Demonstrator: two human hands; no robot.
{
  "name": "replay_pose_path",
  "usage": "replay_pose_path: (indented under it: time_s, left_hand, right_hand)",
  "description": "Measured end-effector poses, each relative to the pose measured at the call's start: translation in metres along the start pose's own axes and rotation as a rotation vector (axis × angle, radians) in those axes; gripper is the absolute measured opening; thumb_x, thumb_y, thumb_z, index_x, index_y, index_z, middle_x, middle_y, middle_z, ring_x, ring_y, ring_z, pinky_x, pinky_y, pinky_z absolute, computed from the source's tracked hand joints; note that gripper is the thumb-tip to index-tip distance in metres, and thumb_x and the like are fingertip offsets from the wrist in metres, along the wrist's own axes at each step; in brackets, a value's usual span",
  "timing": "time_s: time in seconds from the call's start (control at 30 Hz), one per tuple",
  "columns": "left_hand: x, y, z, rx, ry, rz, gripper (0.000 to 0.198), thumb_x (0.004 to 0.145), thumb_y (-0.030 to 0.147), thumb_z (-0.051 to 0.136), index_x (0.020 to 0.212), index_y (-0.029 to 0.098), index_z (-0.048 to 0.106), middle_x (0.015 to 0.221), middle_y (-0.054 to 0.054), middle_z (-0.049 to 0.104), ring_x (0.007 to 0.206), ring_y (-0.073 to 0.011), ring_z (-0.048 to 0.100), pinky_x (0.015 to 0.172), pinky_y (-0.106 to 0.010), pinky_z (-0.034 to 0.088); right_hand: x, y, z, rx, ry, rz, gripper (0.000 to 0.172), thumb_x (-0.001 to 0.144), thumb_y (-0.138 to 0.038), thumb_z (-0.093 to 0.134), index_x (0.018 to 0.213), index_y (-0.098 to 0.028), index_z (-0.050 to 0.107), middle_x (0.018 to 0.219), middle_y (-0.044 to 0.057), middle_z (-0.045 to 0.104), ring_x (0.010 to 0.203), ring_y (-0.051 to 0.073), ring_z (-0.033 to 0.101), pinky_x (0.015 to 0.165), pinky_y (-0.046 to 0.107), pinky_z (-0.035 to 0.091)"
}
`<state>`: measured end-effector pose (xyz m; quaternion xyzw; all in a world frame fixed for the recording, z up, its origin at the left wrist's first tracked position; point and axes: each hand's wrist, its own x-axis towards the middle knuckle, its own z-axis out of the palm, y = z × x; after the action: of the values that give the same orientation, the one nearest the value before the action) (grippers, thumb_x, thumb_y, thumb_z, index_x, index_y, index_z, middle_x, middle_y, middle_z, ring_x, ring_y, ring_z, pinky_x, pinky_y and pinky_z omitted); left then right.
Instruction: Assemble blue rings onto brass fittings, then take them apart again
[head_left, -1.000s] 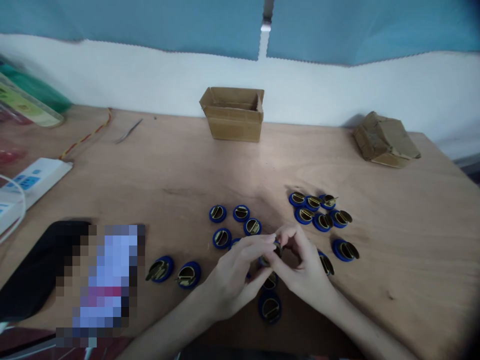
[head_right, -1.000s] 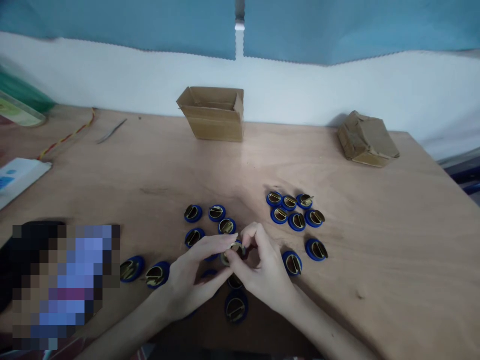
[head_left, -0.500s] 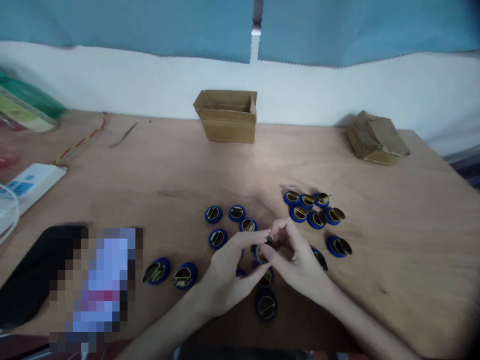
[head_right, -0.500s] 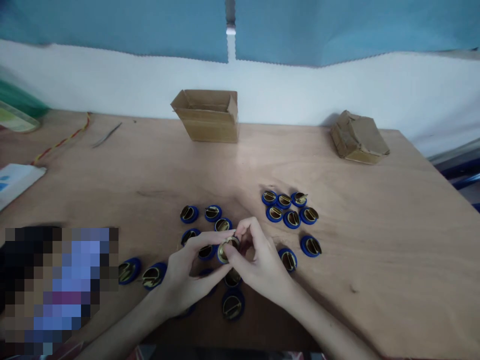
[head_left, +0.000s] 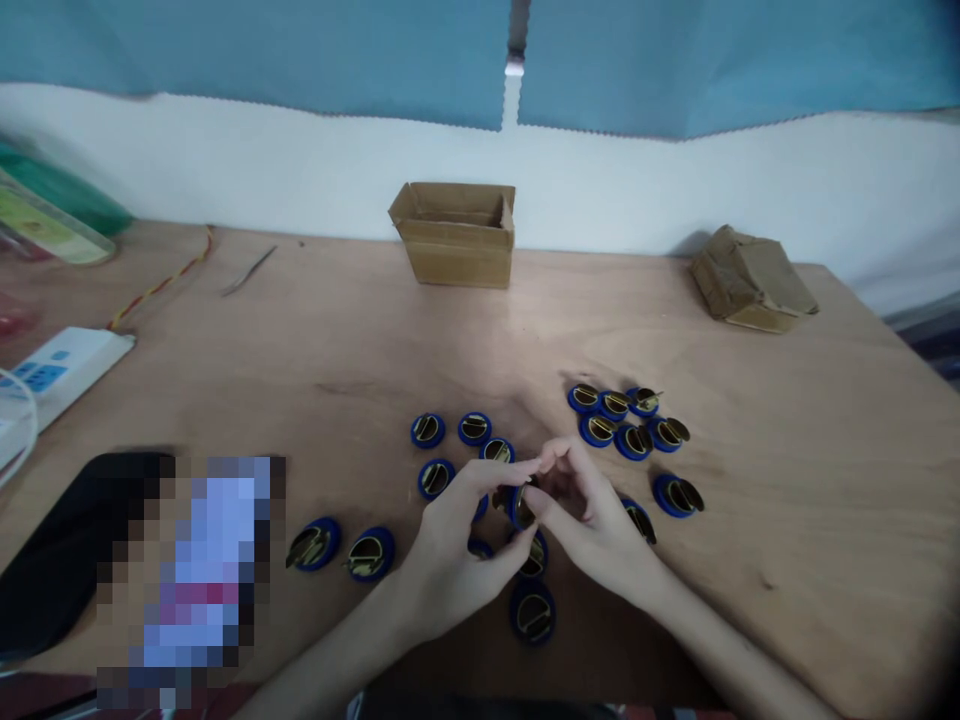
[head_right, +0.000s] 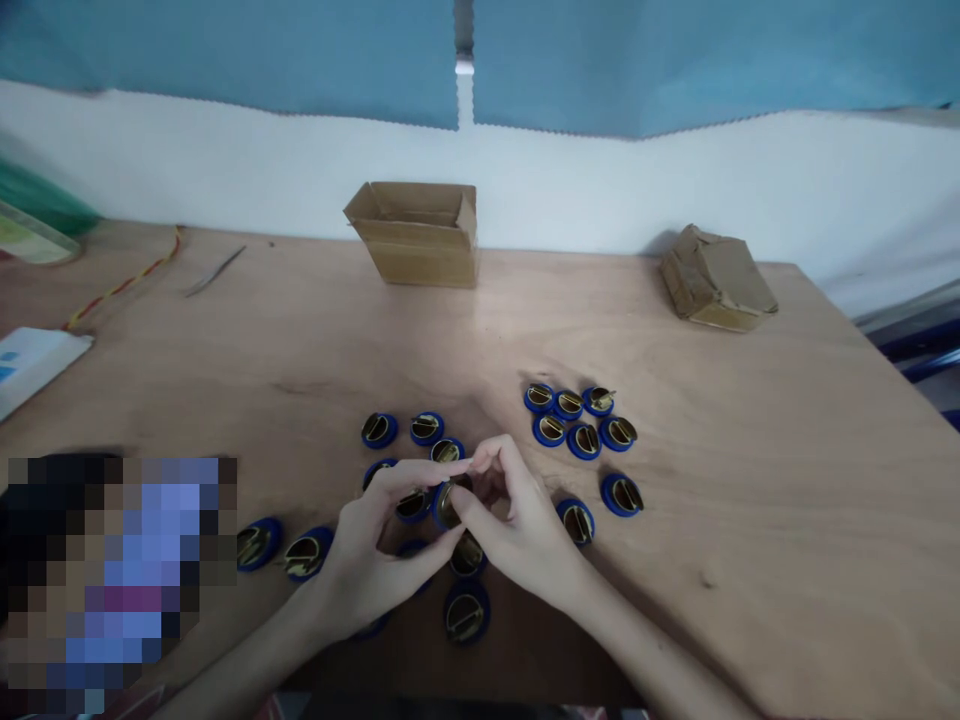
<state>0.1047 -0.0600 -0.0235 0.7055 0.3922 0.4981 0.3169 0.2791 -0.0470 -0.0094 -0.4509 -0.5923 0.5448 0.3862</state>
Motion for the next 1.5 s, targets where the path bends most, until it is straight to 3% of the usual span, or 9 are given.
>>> replay_pose_path:
  time_s: [0.27, 0.43, 0.57, 0.67, 0.77, 0.9, 1.1, 1.27, 1.5]
  left_hand:
    - [0.002, 0.002, 0.000, -0.021, -0.033, 0.020, 0.046, 0.080, 0.001, 0.069, 0.121, 0.019, 0.057, 0.122, -0.011, 0.073, 0.115, -0.0215, 0.071, 0.096, -0.035, 0.061]
    - [0.002, 0.003, 0.001, 0.020, -0.047, 0.051, 0.046, 0.079, 0.001, 0.071, 0.119, 0.020, 0.058, 0.118, -0.009, 0.073, 0.114, -0.0203, 0.070, 0.094, -0.031, 0.061]
    - [-0.003, 0.001, -0.001, 0.006, -0.071, -0.080, 0.055, 0.081, 0.009, 0.077, 0.128, 0.025, 0.055, 0.119, -0.005, 0.071, 0.108, -0.0194, 0.073, 0.091, -0.030, 0.062]
    - [-0.006, -0.002, -0.003, 0.086, -0.059, -0.187, 0.058, 0.082, 0.020, 0.079, 0.132, 0.030, 0.053, 0.127, -0.006, 0.066, 0.114, -0.0235, 0.070, 0.099, -0.039, 0.059]
    - [-0.005, -0.004, -0.005, 0.098, -0.085, -0.271, 0.049, 0.092, 0.022, 0.067, 0.134, 0.031, 0.046, 0.132, -0.009, 0.063, 0.119, -0.0253, 0.068, 0.101, -0.045, 0.057]
    - [-0.003, -0.006, -0.006, -0.005, -0.109, -0.349, 0.037, 0.102, 0.020, 0.048, 0.135, 0.027, 0.035, 0.114, -0.008, 0.068, 0.108, -0.0203, 0.071, 0.093, -0.040, 0.059]
    - [-0.003, -0.008, 0.000, -0.090, 0.016, -0.368, 0.036, 0.093, 0.021, 0.064, 0.123, 0.026, 0.045, 0.113, -0.005, 0.069, 0.101, -0.0171, 0.072, 0.084, -0.029, 0.061]
    - [0.001, -0.004, -0.004, 0.194, 0.026, -0.274, 0.039, 0.086, 0.016, 0.070, 0.122, 0.025, 0.058, 0.098, -0.002, 0.074, 0.077, -0.0154, 0.073, 0.068, -0.026, 0.060]
    - [-0.002, -0.011, -0.008, 0.352, -0.107, 0.044, 0.045, 0.085, 0.005, 0.061, 0.128, 0.020, 0.060, 0.119, -0.010, 0.071, 0.106, -0.0238, 0.068, 0.092, -0.038, 0.059]
  right_hand:
    - [0.001, 0.001, 0.001, 0.042, 0.008, 0.038, 0.015, 0.093, -0.026, 0.059, 0.095, -0.025, 0.044, 0.082, -0.004, 0.052, 0.071, 0.013, 0.054, 0.061, 0.026, 0.047]
    - [0.005, 0.000, 0.000, 0.201, -0.041, 0.191, 0.016, 0.087, -0.025, 0.062, 0.089, -0.024, 0.047, 0.078, -0.005, 0.048, 0.068, 0.012, 0.048, 0.058, 0.023, 0.044]
    - [0.005, -0.001, -0.002, 0.249, -0.079, 0.263, 0.014, 0.089, -0.030, 0.063, 0.091, -0.023, 0.051, 0.081, -0.004, 0.051, 0.071, 0.012, 0.050, 0.060, 0.023, 0.047]
    - [0.005, 0.000, -0.005, 0.230, -0.092, 0.239, 0.019, 0.092, -0.038, 0.064, 0.093, -0.024, 0.052, 0.084, -0.003, 0.053, 0.070, 0.011, 0.052, 0.062, 0.024, 0.048]
    - [0.006, 0.002, -0.007, 0.240, -0.059, 0.253, 0.025, 0.091, -0.043, 0.066, 0.094, -0.024, 0.050, 0.084, -0.004, 0.054, 0.069, 0.011, 0.055, 0.064, 0.026, 0.051]
    - [0.008, 0.003, -0.008, 0.211, -0.001, 0.249, 0.025, 0.092, -0.043, 0.066, 0.092, -0.024, 0.050, 0.083, -0.004, 0.055, 0.069, 0.011, 0.056, 0.064, 0.026, 0.054]
    - [0.003, 0.004, -0.006, 0.079, 0.066, 0.130, 0.013, 0.097, -0.034, 0.058, 0.093, -0.024, 0.051, 0.084, -0.003, 0.053, 0.069, 0.012, 0.057, 0.064, 0.027, 0.052]
    - [-0.006, 0.003, -0.004, -0.212, 0.120, -0.091, 0.004, 0.098, -0.025, 0.056, 0.098, -0.025, 0.053, 0.085, -0.002, 0.055, 0.072, 0.013, 0.058, 0.066, 0.027, 0.050]
    - [-0.009, 0.002, -0.002, -0.679, -0.050, -0.369, 0.019, 0.099, -0.029, 0.058, 0.115, -0.023, 0.050, 0.087, 0.001, 0.059, 0.071, 0.016, 0.062, 0.061, 0.029, 0.051]
